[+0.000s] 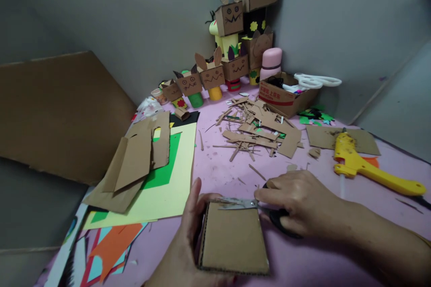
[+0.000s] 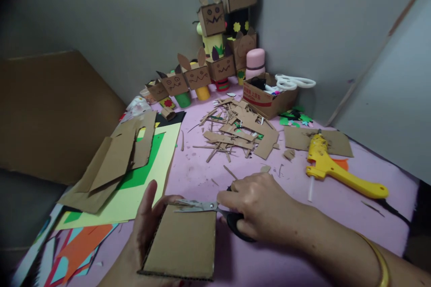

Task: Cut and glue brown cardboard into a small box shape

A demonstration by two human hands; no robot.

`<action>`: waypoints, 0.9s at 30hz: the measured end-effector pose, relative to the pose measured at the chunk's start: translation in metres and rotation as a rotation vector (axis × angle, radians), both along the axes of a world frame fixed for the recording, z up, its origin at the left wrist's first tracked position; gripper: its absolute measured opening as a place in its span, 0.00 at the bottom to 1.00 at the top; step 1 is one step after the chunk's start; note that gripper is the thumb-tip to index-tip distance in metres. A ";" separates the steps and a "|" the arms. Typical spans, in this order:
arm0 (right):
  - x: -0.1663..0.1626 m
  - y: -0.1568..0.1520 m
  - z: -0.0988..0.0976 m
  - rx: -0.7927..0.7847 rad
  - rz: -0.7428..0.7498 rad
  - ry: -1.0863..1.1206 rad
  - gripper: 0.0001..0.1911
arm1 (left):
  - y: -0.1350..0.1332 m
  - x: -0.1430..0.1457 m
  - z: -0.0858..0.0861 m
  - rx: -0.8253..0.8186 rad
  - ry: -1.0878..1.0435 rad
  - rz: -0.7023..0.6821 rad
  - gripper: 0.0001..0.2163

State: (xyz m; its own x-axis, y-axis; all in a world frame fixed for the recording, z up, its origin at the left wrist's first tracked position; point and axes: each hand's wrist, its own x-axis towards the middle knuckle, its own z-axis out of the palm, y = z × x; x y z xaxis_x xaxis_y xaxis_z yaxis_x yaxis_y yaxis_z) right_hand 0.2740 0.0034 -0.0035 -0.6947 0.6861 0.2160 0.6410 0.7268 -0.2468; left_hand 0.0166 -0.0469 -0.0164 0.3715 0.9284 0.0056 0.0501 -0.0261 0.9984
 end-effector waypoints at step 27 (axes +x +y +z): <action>0.000 -0.002 0.000 0.039 0.028 0.033 0.19 | -0.008 0.004 -0.002 -0.002 0.008 0.017 0.59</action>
State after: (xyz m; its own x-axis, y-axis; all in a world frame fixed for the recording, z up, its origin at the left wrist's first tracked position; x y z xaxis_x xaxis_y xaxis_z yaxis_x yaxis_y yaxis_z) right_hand 0.2742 0.0016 -0.0038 -0.7057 0.6569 0.2655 0.6120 0.7540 -0.2387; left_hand 0.0206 -0.0549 -0.0181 0.3560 0.9345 0.0005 0.0586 -0.0228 0.9980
